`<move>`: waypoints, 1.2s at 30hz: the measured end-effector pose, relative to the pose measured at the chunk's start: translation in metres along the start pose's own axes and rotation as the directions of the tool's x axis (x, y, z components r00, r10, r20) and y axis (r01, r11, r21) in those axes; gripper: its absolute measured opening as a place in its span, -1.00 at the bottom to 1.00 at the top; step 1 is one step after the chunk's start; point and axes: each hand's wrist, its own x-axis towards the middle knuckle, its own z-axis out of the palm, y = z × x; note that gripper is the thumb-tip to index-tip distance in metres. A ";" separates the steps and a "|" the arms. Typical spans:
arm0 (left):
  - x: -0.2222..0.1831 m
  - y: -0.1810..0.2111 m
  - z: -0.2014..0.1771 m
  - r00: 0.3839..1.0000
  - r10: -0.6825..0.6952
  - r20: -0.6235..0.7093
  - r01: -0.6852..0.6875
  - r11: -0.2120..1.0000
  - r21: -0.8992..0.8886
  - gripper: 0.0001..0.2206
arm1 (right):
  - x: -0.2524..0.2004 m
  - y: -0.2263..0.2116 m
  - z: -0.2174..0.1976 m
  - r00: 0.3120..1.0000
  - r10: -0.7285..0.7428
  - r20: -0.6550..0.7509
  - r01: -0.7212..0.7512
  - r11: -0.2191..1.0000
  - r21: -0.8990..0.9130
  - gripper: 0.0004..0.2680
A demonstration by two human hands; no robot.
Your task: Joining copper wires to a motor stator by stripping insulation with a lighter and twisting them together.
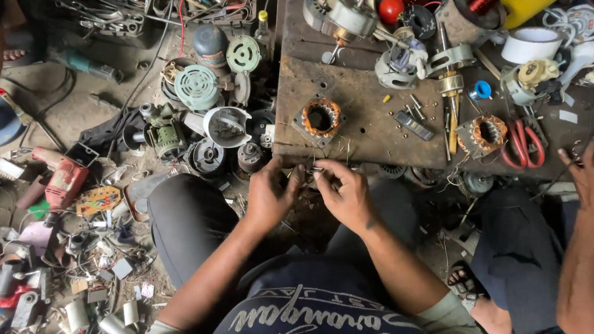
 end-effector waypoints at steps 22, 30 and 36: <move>-0.005 -0.010 -0.007 0.993 -0.093 0.077 0.115 0.922 -0.371 -0.87 | -0.002 0.005 0.001 0.998 0.063 -0.023 -0.062 0.998 0.029 -0.88; -0.004 0.012 -0.022 0.985 -0.157 0.064 0.169 0.866 -0.471 -0.82 | 0.014 0.013 0.002 0.970 -0.176 -0.168 0.156 0.980 -0.126 -0.92; -0.001 0.020 -0.027 0.993 -0.120 0.001 0.117 0.965 -0.236 -0.83 | 0.059 -0.041 -0.024 0.906 -0.421 0.039 0.377 0.764 -0.523 -0.93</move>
